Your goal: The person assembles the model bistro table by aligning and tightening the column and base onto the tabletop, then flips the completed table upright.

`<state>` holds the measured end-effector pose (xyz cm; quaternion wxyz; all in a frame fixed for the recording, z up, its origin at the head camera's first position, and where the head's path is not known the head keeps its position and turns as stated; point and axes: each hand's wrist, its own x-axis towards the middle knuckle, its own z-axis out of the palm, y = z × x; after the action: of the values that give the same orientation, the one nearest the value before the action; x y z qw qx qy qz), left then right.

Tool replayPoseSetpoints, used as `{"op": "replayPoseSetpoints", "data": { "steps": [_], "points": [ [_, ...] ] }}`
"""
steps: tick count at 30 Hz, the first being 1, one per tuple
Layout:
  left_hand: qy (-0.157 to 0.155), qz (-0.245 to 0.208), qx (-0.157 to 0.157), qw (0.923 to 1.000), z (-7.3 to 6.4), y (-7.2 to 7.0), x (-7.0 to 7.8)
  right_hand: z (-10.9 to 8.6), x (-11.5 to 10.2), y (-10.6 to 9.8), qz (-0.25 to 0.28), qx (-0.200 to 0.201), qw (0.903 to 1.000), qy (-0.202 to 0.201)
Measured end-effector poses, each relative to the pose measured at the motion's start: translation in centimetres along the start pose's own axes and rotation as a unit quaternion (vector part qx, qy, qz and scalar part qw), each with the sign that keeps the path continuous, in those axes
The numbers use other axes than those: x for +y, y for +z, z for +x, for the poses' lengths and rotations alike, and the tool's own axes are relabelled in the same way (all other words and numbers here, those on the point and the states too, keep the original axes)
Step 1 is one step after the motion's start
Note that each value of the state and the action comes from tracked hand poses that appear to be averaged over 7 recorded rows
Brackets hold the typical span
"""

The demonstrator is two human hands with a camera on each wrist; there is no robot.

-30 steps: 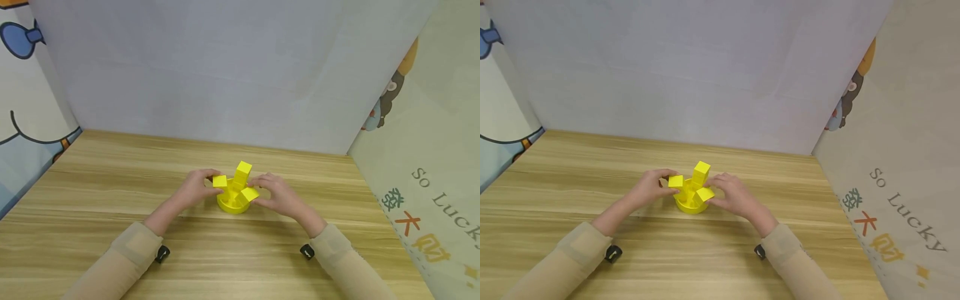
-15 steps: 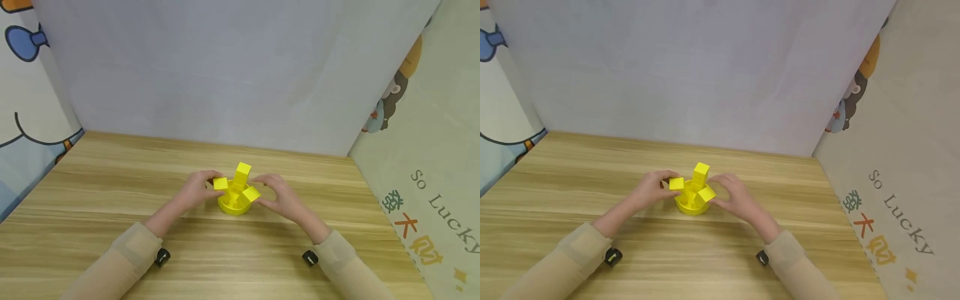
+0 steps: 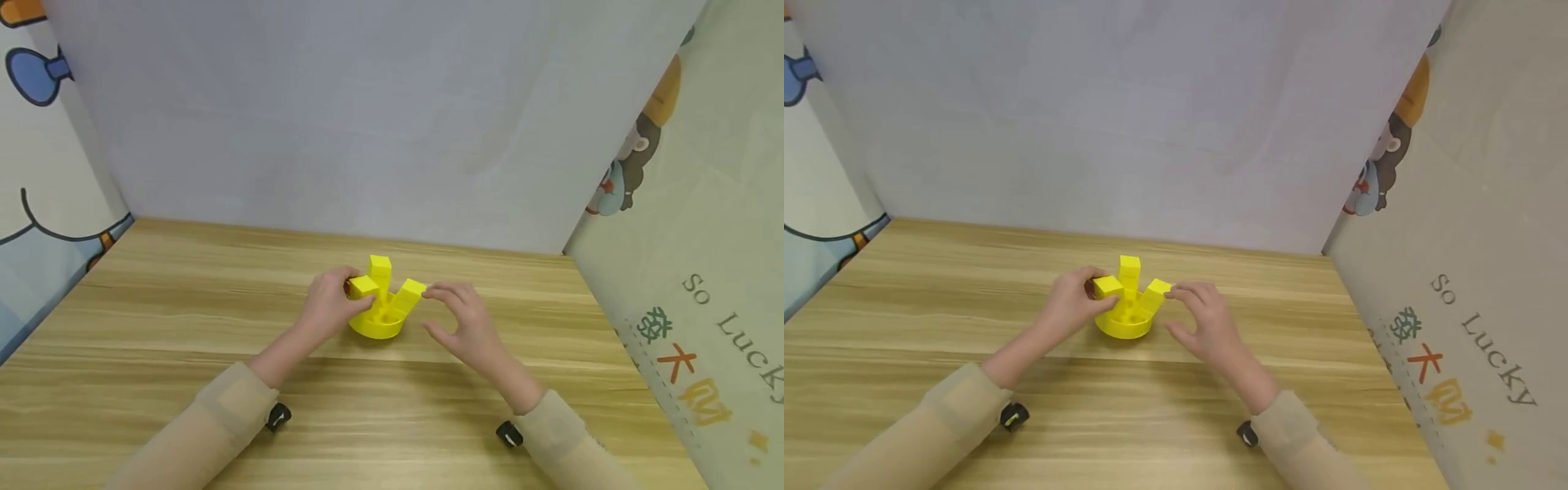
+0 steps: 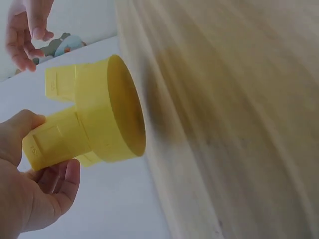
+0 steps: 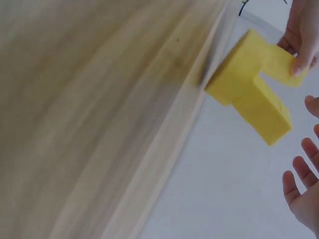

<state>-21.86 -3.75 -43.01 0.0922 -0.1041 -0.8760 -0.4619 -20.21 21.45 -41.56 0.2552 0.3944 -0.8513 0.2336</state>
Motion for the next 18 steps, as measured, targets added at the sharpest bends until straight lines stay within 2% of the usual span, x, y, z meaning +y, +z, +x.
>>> {"op": "replayPoseSetpoints", "data": {
  "steps": [4, 8, 18],
  "points": [
    [-0.028, -0.02, 0.018, 0.9992, 0.3, -0.5, 1.1, 0.1, -0.6, 0.5, -0.01, 0.009, 0.9995, -0.027],
    [-0.032, -0.037, 0.027, 0.9984, 0.5, -1.0, 2.0, 0.3, -1.2, 0.9, -0.026, 0.004, 0.9984, -0.051],
    [-0.069, -0.074, 0.004, 0.9949, 0.3, -1.7, 3.5, 0.8, -1.7, 1.6, -0.07, -0.003, 0.9935, -0.089]
  ]
}}
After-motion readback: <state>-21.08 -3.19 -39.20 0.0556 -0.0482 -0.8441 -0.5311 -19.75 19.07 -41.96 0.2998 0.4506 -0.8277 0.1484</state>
